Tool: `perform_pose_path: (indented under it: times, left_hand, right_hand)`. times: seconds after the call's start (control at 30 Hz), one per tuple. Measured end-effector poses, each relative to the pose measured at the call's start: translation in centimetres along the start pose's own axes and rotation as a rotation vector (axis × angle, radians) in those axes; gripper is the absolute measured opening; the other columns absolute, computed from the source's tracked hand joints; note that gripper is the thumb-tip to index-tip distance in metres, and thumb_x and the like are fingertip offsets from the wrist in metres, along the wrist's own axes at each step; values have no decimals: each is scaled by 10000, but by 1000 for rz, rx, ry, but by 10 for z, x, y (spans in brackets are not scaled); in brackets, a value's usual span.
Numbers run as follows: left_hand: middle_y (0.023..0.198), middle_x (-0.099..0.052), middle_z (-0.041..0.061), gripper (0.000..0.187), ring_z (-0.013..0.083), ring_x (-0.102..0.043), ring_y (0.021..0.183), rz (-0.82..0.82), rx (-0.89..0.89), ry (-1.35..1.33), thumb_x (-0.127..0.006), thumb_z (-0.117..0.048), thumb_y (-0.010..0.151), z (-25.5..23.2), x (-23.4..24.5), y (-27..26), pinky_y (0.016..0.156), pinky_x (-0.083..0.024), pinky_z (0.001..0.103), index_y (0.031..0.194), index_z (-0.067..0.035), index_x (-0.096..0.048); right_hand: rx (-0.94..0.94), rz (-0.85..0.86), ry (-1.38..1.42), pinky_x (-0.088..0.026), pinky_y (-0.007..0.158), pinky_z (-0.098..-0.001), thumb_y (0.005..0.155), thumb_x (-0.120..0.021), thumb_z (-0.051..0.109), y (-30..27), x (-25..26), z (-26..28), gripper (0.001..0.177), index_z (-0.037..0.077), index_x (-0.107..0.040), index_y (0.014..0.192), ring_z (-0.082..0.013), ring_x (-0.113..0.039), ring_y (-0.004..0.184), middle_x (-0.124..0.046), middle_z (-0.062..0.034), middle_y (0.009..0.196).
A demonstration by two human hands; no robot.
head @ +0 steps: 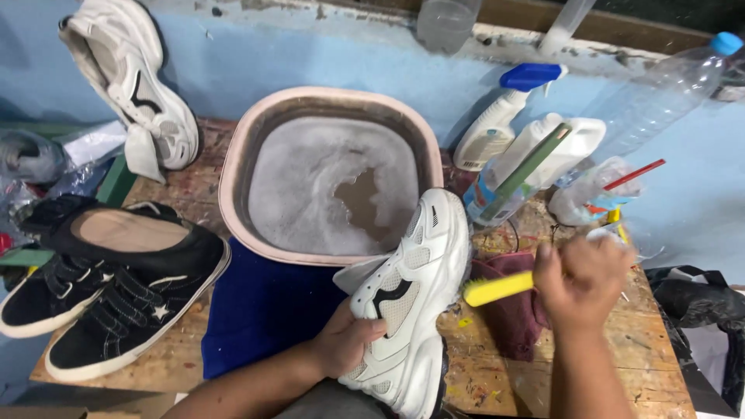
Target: The person scrubs a white sneaker with a yellow brush and wipes it with a cloth. They repeatedly dip the brush into soapy water, scrub the shoe's upper and sole, and wipe away suds. The person also removes the insole and cleans it separately.
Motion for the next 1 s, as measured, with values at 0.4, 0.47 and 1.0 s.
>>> perform_pose_path:
  times: [0.4, 0.47, 1.0]
  left_hand:
    - [1430, -601, 163, 606, 308, -544, 1373, 34, 54, -34, -619, -186, 902, -2, -3, 3, 1184, -414, 465, 1450, 45, -504]
    - [1494, -544, 154, 637, 293, -489, 1423, 70, 85, 21, -601, -163, 896, -4, -6, 3, 1233, -346, 451, 1486, 30, -458]
    - [1505, -531, 152, 619, 294, -471, 1436, 81, 62, -85, -594, -184, 938, -6, -10, 4, 1243, -328, 462, 1501, 20, -435]
  right_hand:
    - [640, 318, 6, -315, 772, -416, 970, -446, 267, 66, -5, 87, 450, 230, -467, 523, -221, -403, 628, -335, 35, 466]
    - [751, 17, 38, -46, 1256, -454, 1001, -592, 204, 58, -6, 44, 191, 27, -528, 970, -351, -491, 1067, -519, -83, 835]
    - [734, 219, -53, -210, 781, -430, 924, -559, 281, 76, -1, 78, 413, 217, -422, 539, -218, -381, 621, -494, 30, 542]
Point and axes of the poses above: each hand's wrist, its own y-axis towards the middle knuckle, its own x-axis out of the back of the hand, z = x × y, the point moved 2 cm from there along y, towards the middle knuckle
